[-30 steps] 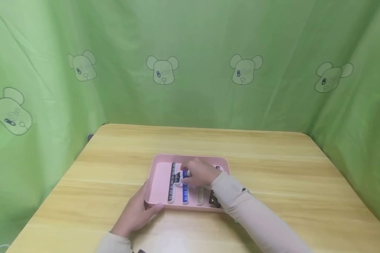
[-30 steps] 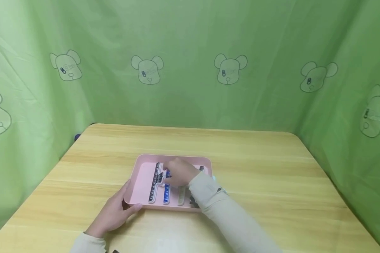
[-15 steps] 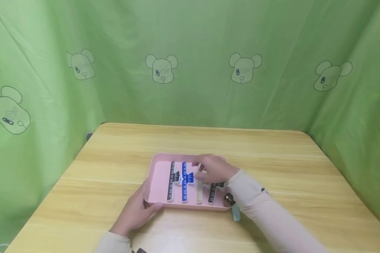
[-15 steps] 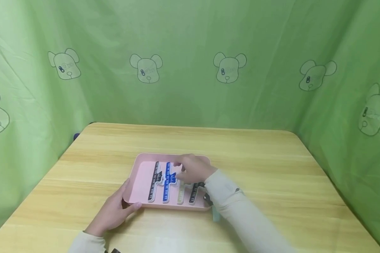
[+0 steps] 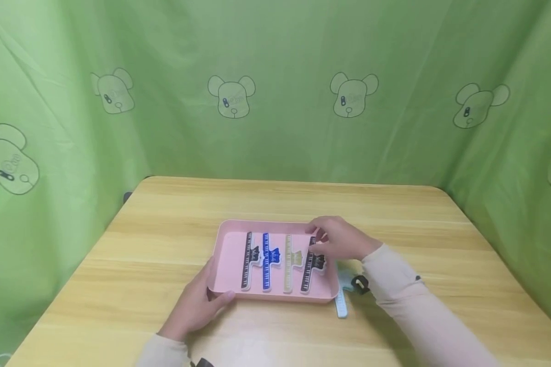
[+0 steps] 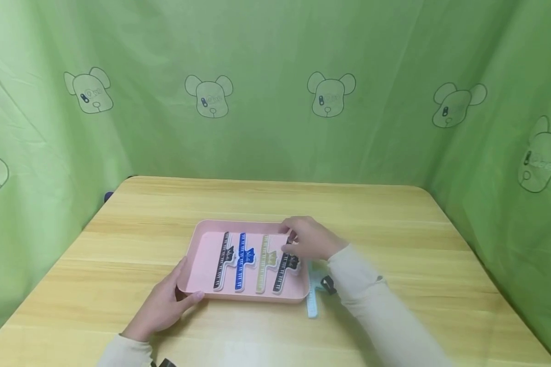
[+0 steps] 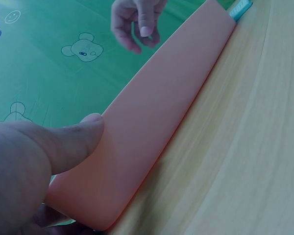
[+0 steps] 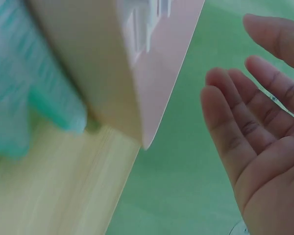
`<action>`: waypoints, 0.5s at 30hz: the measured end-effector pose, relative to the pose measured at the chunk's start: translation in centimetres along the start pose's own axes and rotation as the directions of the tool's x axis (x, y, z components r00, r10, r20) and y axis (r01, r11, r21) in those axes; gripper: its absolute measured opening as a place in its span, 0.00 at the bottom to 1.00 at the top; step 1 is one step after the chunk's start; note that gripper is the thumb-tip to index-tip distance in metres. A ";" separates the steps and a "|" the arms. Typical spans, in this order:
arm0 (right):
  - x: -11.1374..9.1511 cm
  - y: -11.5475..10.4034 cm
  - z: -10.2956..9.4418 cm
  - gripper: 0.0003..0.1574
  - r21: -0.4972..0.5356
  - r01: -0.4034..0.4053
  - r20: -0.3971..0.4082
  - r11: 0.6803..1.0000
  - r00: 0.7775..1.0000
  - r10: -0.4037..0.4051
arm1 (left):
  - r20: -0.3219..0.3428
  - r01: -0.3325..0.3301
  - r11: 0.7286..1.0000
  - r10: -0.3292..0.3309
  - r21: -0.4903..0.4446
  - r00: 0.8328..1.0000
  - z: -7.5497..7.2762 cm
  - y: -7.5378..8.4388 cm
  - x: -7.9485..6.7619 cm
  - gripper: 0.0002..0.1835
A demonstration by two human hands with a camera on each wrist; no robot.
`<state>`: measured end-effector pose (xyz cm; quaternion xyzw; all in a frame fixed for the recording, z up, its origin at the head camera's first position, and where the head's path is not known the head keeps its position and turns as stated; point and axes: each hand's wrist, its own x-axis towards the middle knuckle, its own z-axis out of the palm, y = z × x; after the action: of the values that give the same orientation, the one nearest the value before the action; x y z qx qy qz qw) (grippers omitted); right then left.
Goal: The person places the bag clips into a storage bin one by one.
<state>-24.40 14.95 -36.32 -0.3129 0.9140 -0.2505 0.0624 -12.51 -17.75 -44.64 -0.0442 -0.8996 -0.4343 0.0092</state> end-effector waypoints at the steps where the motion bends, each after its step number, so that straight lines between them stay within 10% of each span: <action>1: -0.3 0.3 -0.1 0.21 0.010 0.002 -0.004 1.000 1.000 -0.001 | 0.001 0.001 1.000 -0.001 0.001 1.000 0.0 0.0 0.0 0.52; 15: -3.7 4.1 -0.7 0.17 -0.006 -0.005 -0.055 1.000 0.998 0.005 | -0.008 -0.018 1.000 0.018 0.001 1.000 -0.1 0.3 0.0 0.51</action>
<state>-23.82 20.27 -37.85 -0.3038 0.9170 -0.2560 0.0367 -12.45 -17.63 -44.33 -0.0507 -0.8994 -0.4338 0.0168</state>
